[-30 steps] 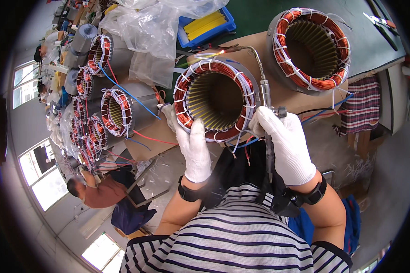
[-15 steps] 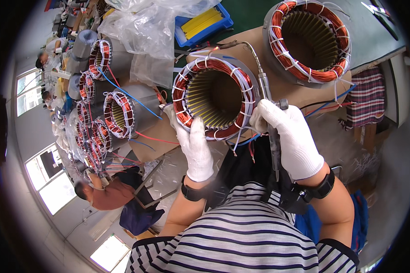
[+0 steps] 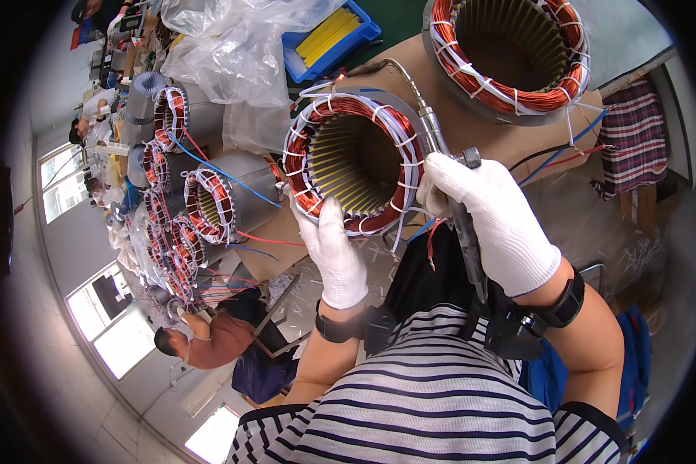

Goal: Soldering wire connections on motor stators using a gas-powered soldering torch.

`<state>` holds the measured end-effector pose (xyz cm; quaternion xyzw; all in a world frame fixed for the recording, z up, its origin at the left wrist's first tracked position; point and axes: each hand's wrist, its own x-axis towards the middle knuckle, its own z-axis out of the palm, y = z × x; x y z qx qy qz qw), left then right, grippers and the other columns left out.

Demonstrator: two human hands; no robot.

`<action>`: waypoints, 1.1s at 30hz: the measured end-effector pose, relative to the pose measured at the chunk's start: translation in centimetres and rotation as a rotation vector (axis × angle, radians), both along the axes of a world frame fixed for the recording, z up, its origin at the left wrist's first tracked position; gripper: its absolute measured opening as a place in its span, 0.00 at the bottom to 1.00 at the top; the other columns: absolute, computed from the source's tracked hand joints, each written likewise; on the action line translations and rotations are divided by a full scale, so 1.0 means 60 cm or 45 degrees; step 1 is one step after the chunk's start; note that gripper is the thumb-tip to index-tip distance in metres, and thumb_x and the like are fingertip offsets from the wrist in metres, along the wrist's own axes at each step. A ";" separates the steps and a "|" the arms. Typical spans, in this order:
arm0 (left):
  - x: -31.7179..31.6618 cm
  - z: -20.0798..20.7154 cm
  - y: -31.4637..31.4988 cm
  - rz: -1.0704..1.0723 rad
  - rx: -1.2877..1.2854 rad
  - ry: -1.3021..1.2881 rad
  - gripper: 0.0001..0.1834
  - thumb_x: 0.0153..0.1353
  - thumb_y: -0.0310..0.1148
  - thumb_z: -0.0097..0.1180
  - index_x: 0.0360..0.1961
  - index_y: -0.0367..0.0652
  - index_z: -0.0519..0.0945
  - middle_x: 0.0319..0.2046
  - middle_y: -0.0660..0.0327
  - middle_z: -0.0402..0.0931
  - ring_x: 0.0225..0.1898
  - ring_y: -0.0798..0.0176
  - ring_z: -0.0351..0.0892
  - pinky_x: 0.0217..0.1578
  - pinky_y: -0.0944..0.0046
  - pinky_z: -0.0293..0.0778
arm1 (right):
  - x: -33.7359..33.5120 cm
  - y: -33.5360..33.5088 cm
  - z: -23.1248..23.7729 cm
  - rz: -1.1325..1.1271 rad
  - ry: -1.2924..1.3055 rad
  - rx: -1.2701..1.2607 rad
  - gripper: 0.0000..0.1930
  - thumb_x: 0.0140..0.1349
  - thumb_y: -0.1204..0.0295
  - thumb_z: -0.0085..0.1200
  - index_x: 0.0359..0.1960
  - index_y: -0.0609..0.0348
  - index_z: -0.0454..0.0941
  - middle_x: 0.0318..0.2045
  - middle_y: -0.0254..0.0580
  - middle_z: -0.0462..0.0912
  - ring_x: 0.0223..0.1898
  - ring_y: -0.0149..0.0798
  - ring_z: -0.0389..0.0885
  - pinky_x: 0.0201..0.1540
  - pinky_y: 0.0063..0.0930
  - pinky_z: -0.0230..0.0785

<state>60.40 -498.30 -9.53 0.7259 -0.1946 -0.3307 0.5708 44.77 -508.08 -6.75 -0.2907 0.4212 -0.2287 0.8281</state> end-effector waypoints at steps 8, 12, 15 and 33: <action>-0.002 0.004 -0.005 -0.008 -0.031 0.017 0.32 0.59 0.28 0.44 0.63 0.31 0.49 0.58 0.50 0.58 0.57 0.59 0.62 0.59 0.60 0.55 | 0.001 0.001 0.002 -0.009 -0.002 -0.014 0.19 0.62 0.61 0.48 0.18 0.61 0.73 0.17 0.32 0.70 0.23 0.27 0.65 0.32 0.22 0.58; -0.001 0.001 -0.005 0.005 -0.013 0.000 0.32 0.59 0.28 0.44 0.63 0.31 0.49 0.58 0.50 0.58 0.57 0.59 0.62 0.59 0.61 0.55 | 0.002 0.001 0.002 -0.020 0.003 -0.019 0.19 0.62 0.61 0.47 0.18 0.61 0.73 0.17 0.32 0.70 0.23 0.26 0.65 0.32 0.22 0.58; -0.002 0.003 -0.005 -0.001 -0.018 0.008 0.32 0.59 0.28 0.44 0.63 0.31 0.49 0.58 0.50 0.58 0.57 0.59 0.62 0.59 0.61 0.55 | 0.002 0.001 0.002 -0.026 0.003 -0.041 0.19 0.63 0.60 0.47 0.19 0.62 0.73 0.17 0.33 0.70 0.24 0.26 0.66 0.33 0.22 0.58; 0.048 0.033 0.020 -0.426 0.040 -0.177 0.38 0.62 0.39 0.49 0.63 0.28 0.45 0.59 0.43 0.55 0.59 0.55 0.59 0.59 0.61 0.54 | 0.062 0.116 0.128 -0.750 -0.190 0.082 0.18 0.63 0.59 0.48 0.23 0.61 0.71 0.29 0.42 0.77 0.24 0.31 0.76 0.25 0.21 0.68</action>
